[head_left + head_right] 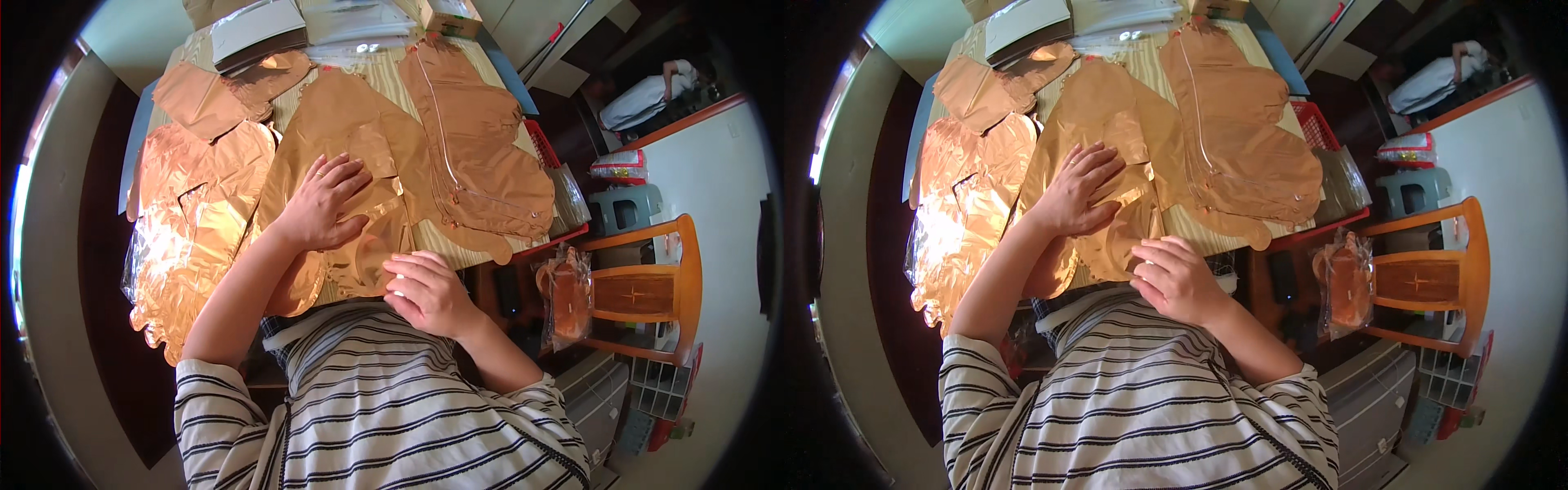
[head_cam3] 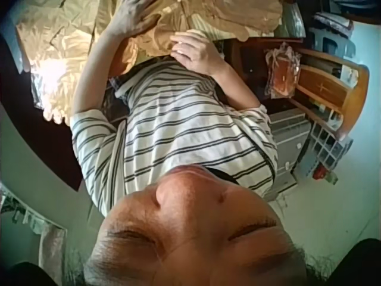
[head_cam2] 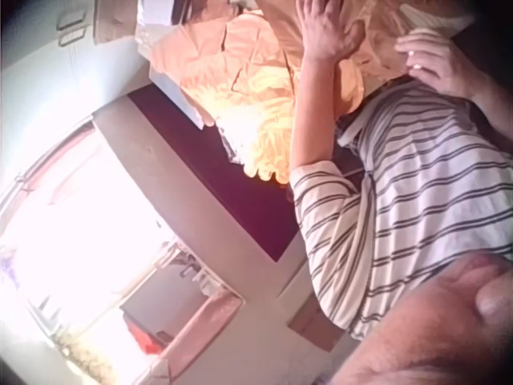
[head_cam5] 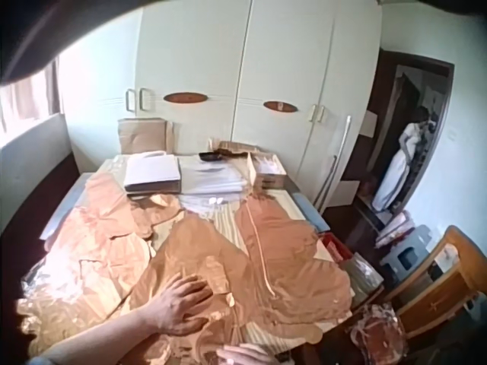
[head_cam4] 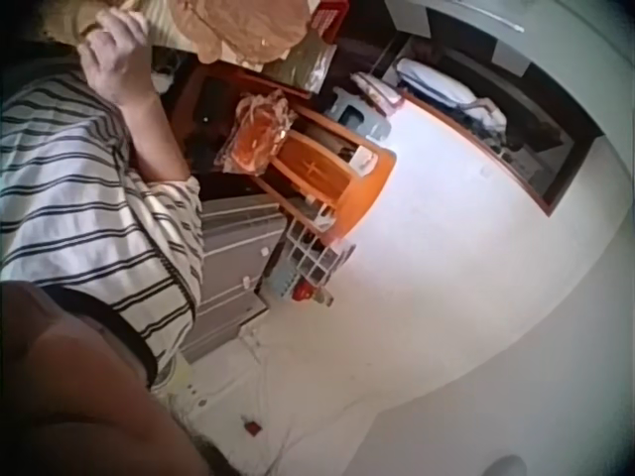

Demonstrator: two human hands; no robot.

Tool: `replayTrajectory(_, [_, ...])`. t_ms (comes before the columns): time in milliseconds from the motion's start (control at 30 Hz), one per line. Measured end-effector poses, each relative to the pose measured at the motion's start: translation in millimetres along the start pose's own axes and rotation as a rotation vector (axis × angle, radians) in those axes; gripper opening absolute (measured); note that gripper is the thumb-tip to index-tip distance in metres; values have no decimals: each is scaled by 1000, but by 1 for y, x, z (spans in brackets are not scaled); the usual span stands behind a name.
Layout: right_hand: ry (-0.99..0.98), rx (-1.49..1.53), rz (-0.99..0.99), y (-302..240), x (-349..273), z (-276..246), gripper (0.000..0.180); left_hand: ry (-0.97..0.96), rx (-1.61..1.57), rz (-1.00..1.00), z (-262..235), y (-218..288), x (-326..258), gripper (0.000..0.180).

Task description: Packaging foil balloons by folding them and placing them on cardboard backings.

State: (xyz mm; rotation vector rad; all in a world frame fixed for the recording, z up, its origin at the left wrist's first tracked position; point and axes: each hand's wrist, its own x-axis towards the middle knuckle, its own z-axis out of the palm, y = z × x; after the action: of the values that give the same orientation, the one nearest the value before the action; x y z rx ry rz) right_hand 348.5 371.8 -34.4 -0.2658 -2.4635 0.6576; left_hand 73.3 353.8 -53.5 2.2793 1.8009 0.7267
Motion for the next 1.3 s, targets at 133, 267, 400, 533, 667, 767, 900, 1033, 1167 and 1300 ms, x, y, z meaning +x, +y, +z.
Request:
replayTrajectory(133, [108,36,5,27,-4,-10,16,1,-7,4,-1,0,1,70])
replayTrajectory(267, [103,-276,132,49,4,-12,32,-13,-26,-2,-2,-1,1,70])
replayTrajectory(400, [-82,-381,148,46,7,-7,51,-9,-23,4,0,-3,1,68])
replayTrajectory(533, [-144,-420,144,47,6,-7,56,4,-23,10,0,-4,1,66])
replayTrajectory(667, [-211,-421,145,49,8,-10,58,-3,-18,6,0,-4,1,67])
replayTrajectory(767, [-245,-419,150,48,10,-13,58,-41,-29,-2,-2,-3,1,70])
replayTrajectory(900, [-273,-424,163,48,12,-15,58,-50,57,-1,-4,0,3,71])
replayTrajectory(1033, [-280,-429,167,48,13,-14,58,-89,176,-23,-11,12,7,82])
replayTrajectory(1167, [-294,-435,175,47,14,-16,61,-105,228,-28,-8,17,9,88])
replayTrajectory(1300, [-289,-429,173,47,13,-18,68,-3,178,-3,4,12,1,90])
